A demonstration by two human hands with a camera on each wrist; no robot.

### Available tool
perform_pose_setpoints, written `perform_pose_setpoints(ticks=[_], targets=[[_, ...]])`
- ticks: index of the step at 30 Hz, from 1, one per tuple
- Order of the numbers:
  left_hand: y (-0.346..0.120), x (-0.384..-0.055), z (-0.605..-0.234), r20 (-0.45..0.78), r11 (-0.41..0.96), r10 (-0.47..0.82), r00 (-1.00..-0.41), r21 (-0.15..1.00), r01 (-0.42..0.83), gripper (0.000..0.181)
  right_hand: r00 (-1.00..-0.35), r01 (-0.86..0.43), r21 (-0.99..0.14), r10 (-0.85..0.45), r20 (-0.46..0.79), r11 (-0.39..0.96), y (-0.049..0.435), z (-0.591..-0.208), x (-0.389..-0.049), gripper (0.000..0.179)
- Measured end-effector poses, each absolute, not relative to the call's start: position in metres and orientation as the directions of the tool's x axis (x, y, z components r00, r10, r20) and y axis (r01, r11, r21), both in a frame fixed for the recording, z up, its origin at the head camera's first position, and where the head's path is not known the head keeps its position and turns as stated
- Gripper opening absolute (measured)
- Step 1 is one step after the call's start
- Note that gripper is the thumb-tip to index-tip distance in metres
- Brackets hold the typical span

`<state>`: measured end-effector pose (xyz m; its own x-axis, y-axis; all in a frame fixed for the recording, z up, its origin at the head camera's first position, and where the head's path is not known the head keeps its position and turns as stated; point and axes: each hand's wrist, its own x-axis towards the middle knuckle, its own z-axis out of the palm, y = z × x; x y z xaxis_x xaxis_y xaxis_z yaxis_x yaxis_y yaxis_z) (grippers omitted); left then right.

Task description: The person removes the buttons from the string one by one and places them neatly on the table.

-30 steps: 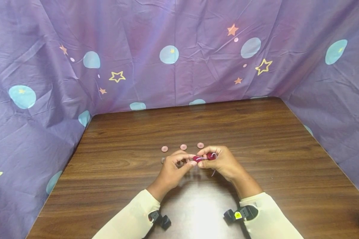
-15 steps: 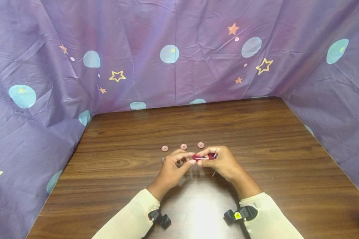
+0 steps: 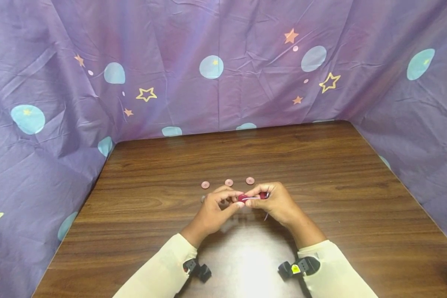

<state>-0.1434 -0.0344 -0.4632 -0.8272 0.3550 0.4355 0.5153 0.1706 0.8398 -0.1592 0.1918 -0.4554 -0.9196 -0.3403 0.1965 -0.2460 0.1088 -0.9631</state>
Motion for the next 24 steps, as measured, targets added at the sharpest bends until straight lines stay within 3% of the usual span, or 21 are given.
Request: perform_pose_setpoints(ticks=[11, 19, 24], targets=[[-0.0370, -0.1452, -0.4637, 0.441, 0.183, 0.361, -0.822, 0.831, 0.526, 0.018, -0.941, -0.167, -0.977, -0.318, 0.118, 0.132, 0.1942, -0.4543, -0.1610, 0.025], [-0.0397, -0.1457, -0.4635, 0.438, 0.203, 0.348, -0.829, 0.828, 0.522, 0.019, -0.940, -0.199, -0.972, -0.305, 0.152, 0.129, 0.1935, -0.4531, -0.1586, 0.008], [-0.0436, -0.1458, -0.4648, 0.450, 0.214, 0.337, -0.827, 0.819, 0.533, 0.019, -0.927, -0.235, -0.964, -0.326, 0.183, 0.126, 0.1931, -0.4543, -0.1594, 0.008]])
